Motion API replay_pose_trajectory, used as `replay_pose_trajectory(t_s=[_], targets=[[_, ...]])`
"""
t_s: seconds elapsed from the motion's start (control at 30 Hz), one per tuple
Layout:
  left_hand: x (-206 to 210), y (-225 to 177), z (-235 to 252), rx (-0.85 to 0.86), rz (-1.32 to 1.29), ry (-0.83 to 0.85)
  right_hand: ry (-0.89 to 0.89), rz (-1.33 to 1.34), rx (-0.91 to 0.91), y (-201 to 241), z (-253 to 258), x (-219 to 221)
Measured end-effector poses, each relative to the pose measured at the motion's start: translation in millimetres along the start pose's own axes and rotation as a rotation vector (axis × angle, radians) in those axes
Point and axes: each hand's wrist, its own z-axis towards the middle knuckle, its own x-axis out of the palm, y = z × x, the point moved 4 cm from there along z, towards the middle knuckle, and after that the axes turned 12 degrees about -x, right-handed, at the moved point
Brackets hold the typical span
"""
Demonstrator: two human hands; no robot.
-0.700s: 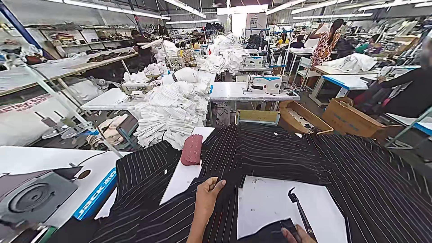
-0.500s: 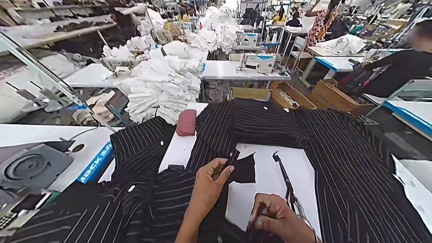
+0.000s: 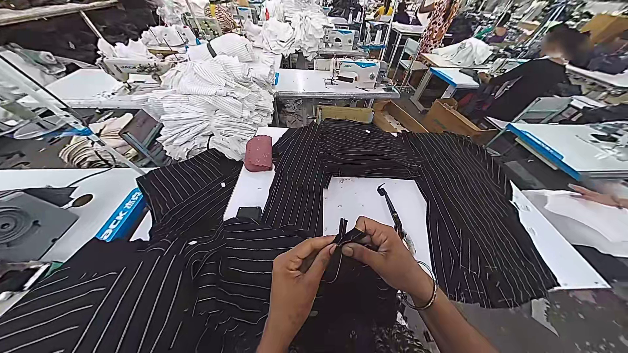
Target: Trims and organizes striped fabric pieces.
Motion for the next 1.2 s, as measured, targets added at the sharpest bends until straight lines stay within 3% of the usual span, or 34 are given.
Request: replay_pose_trajectory(t_s=[0.3,0.43,0.63,0.87,0.93,1.03,1.2], targets=[[-11.1,-0.4,-9.2,0.133,0.023,0.061,0.014,0.084,0.040,2.1,1.8,13.3],[-17.1,-0.7,-12.5,0.180,0.081,-0.042,0.034,0.107,0.055,1.8,4.6,21.7],[-16.0,2.1,-14.9,0.230,0.207,-0.225,0.245,-0.010,0.065,1.4,6.3,22.3],[-23.0,10.5,-5.1,0.164,0.085,-0.188,0.306,-0.368,-0.076,15.0,13.9,-0.7],[-21.7,11.1,-2.3,0.105,0.030,-0.177,0.287,-0.373,-0.101,14.7,12.2,-3.4],[-17.0,20.7,2.6,-0.121,-0.115,-0.131,0.233,-0.318,-0.092,3.4,8.0,1.4],[-9.5,49.7,0.2,-0.510,-0.336,-0.020,0.269,-0.315,0.175,-70.9,-26.0,2.9]])
